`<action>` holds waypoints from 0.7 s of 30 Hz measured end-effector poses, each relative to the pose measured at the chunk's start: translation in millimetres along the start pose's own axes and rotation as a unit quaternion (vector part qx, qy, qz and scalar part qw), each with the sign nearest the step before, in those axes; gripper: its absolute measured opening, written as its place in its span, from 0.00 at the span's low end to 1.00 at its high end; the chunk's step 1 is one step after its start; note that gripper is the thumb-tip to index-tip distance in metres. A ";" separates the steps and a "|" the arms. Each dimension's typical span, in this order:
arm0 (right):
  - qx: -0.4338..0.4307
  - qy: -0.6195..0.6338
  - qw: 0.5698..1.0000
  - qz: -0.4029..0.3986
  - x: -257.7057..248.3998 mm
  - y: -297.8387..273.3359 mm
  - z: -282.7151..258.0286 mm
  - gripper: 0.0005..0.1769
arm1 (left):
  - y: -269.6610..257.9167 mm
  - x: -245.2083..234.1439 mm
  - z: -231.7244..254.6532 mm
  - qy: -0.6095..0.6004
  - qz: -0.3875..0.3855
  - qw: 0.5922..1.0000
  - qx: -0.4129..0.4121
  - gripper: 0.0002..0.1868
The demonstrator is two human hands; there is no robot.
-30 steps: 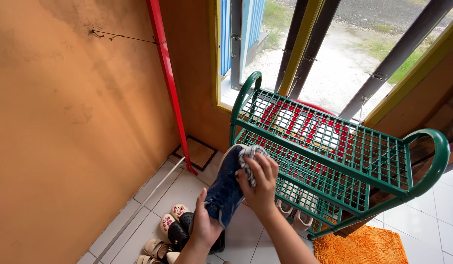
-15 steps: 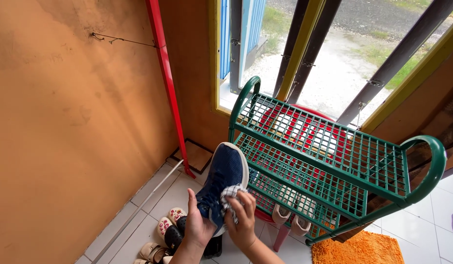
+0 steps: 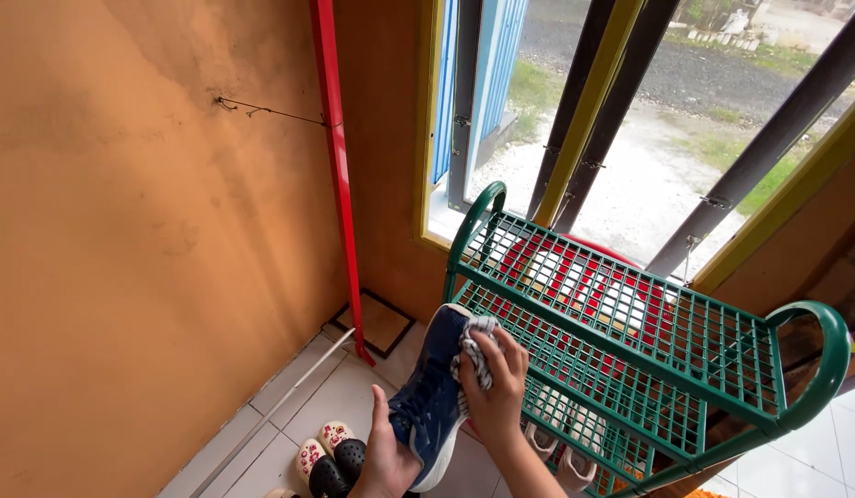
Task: Wiping a blue sneaker with a cloth to clean it.
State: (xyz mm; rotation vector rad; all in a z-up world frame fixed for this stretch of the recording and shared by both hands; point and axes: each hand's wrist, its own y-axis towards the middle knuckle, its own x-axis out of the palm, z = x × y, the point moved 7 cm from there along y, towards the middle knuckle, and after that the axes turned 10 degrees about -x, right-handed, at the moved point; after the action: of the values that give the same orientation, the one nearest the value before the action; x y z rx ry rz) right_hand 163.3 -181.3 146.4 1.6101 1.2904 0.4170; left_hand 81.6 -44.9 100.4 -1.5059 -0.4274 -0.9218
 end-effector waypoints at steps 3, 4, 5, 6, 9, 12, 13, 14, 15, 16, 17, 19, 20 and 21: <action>0.010 0.018 0.999 0.037 10.6 -36.4 -0.1 0.23 | 11.1 -11.9 9.4 -0.002 -0.004 1.000 0.029 0.46; 0.011 0.017 0.999 0.036 11.9 -43.8 -5.9 0.23 | 9.7 -8.9 10.2 -0.003 -0.003 1.000 0.028 0.46; 0.009 0.030 0.999 0.038 13.4 -52.2 -13.2 0.22 | 7.2 -5.8 12.1 -0.014 -0.013 0.999 0.034 0.47; 0.007 0.044 0.998 0.039 14.9 -60.4 -20.3 0.21 | 5.0 -2.7 14.2 -0.024 -0.022 0.999 0.041 0.47; 0.076 0.110 0.991 0.024 28.7 -95.0 -25.2 0.20 | 17.3 -8.1 28.1 -0.043 -0.077 0.994 0.066 0.44; 0.136 0.128 0.982 0.037 33.5 -103.8 -19.2 0.20 | 9.3 -1.6 28.3 -0.038 -0.073 0.995 0.064 0.45; 0.139 0.128 0.981 0.037 34.6 -97.8 -12.5 0.20 | 10.4 -1.3 28.9 -0.037 -0.070 0.995 0.064 0.45; 0.165 0.112 0.979 0.042 34.9 -93.8 -2.5 0.27 | 12.5 -2.6 27.7 -0.044 -0.058 0.996 0.051 0.44; 0.195 0.093 0.975 0.046 33.1 -93.1 6.3 0.35 | 13.7 -6.2 24.5 -0.050 -0.043 0.997 0.036 0.42; 0.200 0.091 0.974 0.046 28.4 -83.5 2.2 0.35 | 21.8 -16.9 26.6 -0.049 -0.037 0.998 0.034 0.42; 0.257 0.124 0.958 0.003 29.6 -76.4 6.7 0.36 | 32.4 -24.3 25.8 -0.058 -0.044 0.997 0.028 0.40; 0.310 0.153 0.938 -0.040 30.0 -67.7 13.8 0.36 | 40.8 -26.6 24.3 -0.067 -0.054 0.996 0.019 0.38; 0.339 0.129 0.930 -0.057 30.3 -68.8 20.7 0.32 | 38.9 -23.8 23.2 -0.063 -0.039 0.997 0.015 0.39; 0.372 0.105 0.919 -0.076 30.3 -75.9 23.1 0.28 | 33.0 -26.9 21.7 -0.059 -0.018 0.998 0.012 0.40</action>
State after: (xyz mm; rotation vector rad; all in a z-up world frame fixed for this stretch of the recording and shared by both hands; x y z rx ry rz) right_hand 151.3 -170.1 63.1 2.0984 1.8691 -0.0218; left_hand 95.8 -23.3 60.2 -1.5404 -0.5498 -0.8554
